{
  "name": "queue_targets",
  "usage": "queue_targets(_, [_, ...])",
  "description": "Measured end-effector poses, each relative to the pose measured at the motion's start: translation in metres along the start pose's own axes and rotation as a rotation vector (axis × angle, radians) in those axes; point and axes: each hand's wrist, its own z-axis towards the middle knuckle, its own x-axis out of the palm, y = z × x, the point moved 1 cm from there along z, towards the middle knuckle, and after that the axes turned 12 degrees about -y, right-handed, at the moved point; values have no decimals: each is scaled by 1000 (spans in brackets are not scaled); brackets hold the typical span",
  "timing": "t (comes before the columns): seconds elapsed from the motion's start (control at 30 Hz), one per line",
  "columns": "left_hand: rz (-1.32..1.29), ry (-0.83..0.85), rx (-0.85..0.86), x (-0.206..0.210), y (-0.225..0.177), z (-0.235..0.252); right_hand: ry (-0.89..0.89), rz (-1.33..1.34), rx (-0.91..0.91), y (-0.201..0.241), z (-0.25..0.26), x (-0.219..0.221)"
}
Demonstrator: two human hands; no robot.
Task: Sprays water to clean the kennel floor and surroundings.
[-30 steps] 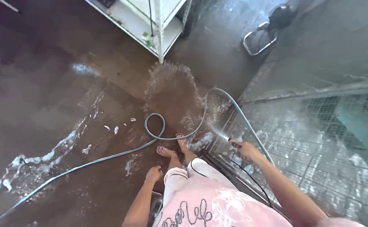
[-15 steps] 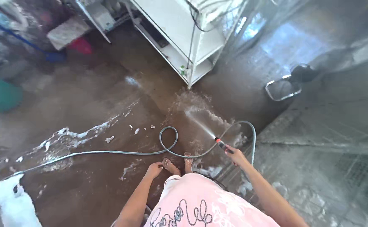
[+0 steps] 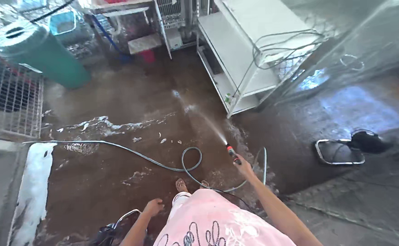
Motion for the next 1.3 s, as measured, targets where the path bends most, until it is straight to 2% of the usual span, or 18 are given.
queue_targets(0.07, [-44, 91, -64, -7, -32, -64, -24, 14, -18, 7, 7, 5])
queue_targets(0.13, [-227, 162, -260, -30, -84, -149, 1, 3, -47, 15, 11, 9])
queue_targets(0.17, [-354, 171, -312, -25, -87, -164, 7, 1, -55, 19, 13, 11])
queue_targets(0.2, [-487, 296, -176, -1, -50, -134, -9, 5, -53, 22, 15, 13])
queue_targets(0.23, [-615, 473, 33, 40, 3, -78, -36, 16, -42, 24, 18, 13])
queue_targets(0.27, [-689, 484, 1, 82, 35, -36, -63, 24, -30, 25, 20, 14])
queue_targets(0.3, [-680, 405, -110, 113, 50, -11, -74, 28, -24, 25, 23, 14])
queue_targets(0.37, [-562, 284, -241, 141, 59, 9, -51, 41, -24, 27, 23, 15])
queue_targets(0.47, [-332, 245, -166, 165, 84, 42, -65, 58, -23, 34, 22, 15])
queue_targets(0.6, [-171, 170, -45, 161, 82, 49, -110, 105, -29, 43, 27, 13])
queue_targets(0.67, [-82, 112, 27, 143, 69, 37, -110, 137, 2, 46, 31, 13])
queue_targets(0.77, [80, 96, -75, 93, 14, -10, -91, 137, 79, 46, 34, 14])
queue_targets(0.87, [148, 22, -89, 93, 12, -8, -83, 114, 166, 32, 38, 17])
queue_targets(0.97, [106, -10, -64, 90, 14, -11, -91, 107, 225, 15, 44, 22])
queue_targets(1.07, [-76, -58, -71, 81, 16, -20, -113, 145, 203, 13, 52, 24])
queue_targets(1.17, [-194, -81, -130, 81, 26, -17, -134, 156, 178, 26, 65, 28])
queue_targets(1.3, [-212, -99, -133, 83, 42, -6, -144, 167, 157, 56, 90, 38])
